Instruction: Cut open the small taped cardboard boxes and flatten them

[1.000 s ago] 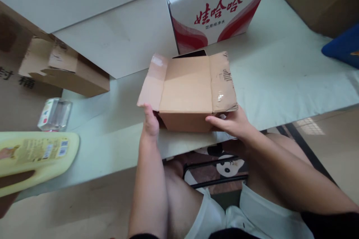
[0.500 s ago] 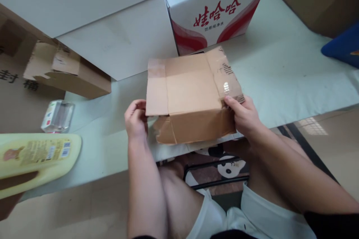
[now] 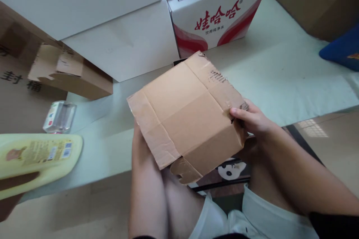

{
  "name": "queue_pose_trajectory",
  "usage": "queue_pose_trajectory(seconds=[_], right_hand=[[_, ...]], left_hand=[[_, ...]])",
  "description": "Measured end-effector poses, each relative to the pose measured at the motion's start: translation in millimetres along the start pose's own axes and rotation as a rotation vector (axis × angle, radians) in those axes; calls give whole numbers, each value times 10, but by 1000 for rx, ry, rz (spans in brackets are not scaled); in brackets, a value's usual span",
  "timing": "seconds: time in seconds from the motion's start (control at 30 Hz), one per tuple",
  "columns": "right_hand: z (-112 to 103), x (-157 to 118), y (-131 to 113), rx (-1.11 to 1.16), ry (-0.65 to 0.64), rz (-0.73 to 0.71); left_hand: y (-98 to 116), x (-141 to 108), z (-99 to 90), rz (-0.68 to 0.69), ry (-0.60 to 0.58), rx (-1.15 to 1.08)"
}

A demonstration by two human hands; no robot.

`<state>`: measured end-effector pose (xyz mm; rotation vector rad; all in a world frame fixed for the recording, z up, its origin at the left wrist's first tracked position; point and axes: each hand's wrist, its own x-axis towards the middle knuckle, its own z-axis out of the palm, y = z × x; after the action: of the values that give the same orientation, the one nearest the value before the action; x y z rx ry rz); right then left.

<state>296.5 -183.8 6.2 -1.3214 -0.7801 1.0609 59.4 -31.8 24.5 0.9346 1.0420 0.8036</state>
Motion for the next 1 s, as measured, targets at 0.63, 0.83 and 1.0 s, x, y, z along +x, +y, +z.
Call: queue_pose_trajectory(seconds=[0.63,0.83,1.0], right_hand=[[53,144,2,-36,416,-99],[-383,-289,27,68,372,-108],[-255,-810,287,-48,254,91]], left_hand=[[-25,159,-88,-29,-348,-168],[-48,237,-67,46,-209,-418],[-95,262,9,23,-147,-491]])
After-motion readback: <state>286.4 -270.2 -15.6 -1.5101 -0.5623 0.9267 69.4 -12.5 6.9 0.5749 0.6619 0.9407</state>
